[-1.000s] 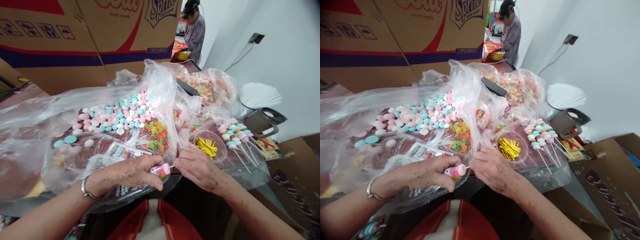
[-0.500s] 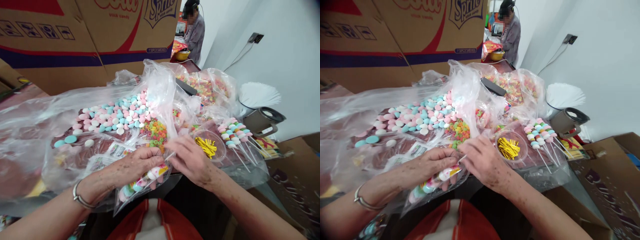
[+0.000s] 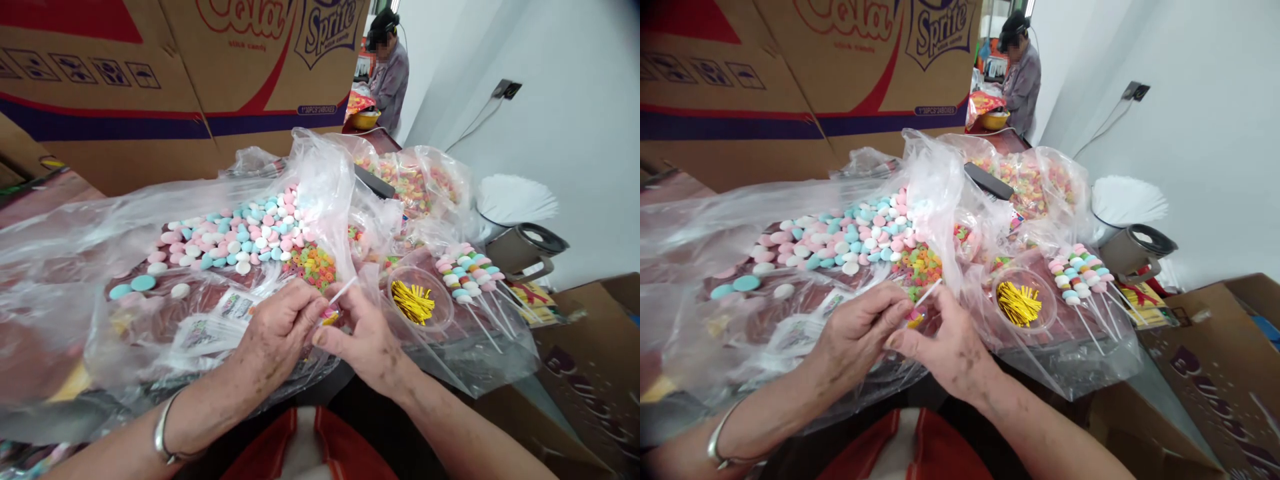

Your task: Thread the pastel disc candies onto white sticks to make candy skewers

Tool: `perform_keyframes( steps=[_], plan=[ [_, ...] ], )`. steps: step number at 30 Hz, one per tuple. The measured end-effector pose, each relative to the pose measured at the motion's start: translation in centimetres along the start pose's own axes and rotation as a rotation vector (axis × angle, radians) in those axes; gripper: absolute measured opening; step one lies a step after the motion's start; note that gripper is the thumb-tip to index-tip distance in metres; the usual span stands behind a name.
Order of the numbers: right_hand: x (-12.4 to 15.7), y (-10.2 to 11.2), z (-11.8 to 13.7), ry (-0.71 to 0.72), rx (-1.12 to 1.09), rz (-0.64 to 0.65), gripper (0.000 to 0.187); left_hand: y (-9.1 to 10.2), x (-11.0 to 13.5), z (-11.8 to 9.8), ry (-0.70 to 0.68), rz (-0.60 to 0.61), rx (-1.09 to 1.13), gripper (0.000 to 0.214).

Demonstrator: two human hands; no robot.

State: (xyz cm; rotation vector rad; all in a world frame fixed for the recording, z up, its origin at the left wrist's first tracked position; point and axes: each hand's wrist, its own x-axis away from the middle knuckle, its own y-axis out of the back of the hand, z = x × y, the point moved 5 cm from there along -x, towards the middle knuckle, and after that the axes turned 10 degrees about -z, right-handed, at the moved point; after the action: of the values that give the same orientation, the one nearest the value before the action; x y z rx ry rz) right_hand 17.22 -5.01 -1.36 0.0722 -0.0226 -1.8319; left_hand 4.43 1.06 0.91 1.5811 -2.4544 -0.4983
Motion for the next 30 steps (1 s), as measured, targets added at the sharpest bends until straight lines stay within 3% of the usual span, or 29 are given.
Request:
perform_keyframes(
  steps=[2, 6, 11, 15, 18, 20, 23, 26, 30],
  plan=[
    [0.1, -0.6, -0.3, -0.073, -0.050, -0.002, 0.029, 0.1, 0.0, 0.1, 0.015, -0.048, 0.031, 0.029],
    [0.2, -0.7, -0.8, -0.130, -0.155, -0.060, 0.031, -0.6, 0.6, 1.7, 0.299, 0.081, 0.363, 0.033],
    [0.1, -0.7, -1.6, -0.205, -0.397, 0.064, 0.033, -0.8, 1.2, 2.7, 0.526, 0.175, 0.646, 0.029],
    [-0.1, -0.4, -1.5, -0.056, -0.253, 0.226, 0.035, -1.6, 1.9, 3.2, 0.687, 0.347, 0.704, 0.019],
    [-0.1, 0.5, -0.5, 0.222, -0.033, 0.207, 0.022, -2.6, 2.7, 3.5, 0.759, 0.545, 0.751, 0.019],
    [0.1, 0.9, 0.3, 0.379, 0.069, 0.157, 0.021, -3.0, 2.8, 3.7, 0.774, 0.599, 0.804, 0.026],
    [0.4, 1.1, 0.9, 0.485, 0.179, 0.123, 0.020, -2.9, 2.7, 3.5, 0.750, 0.652, 0.837, 0.033],
    [0.5, 1.1, 1.2, 0.505, 0.211, 0.052, 0.018, -2.5, 2.6, 3.1, 0.699, 0.699, 0.784, 0.029],
    [1.0, 1.2, 0.9, 0.467, 0.343, -0.072, 0.021, -1.8, 1.8, 2.7, 0.569, 0.594, 0.651, 0.031]
  ],
)
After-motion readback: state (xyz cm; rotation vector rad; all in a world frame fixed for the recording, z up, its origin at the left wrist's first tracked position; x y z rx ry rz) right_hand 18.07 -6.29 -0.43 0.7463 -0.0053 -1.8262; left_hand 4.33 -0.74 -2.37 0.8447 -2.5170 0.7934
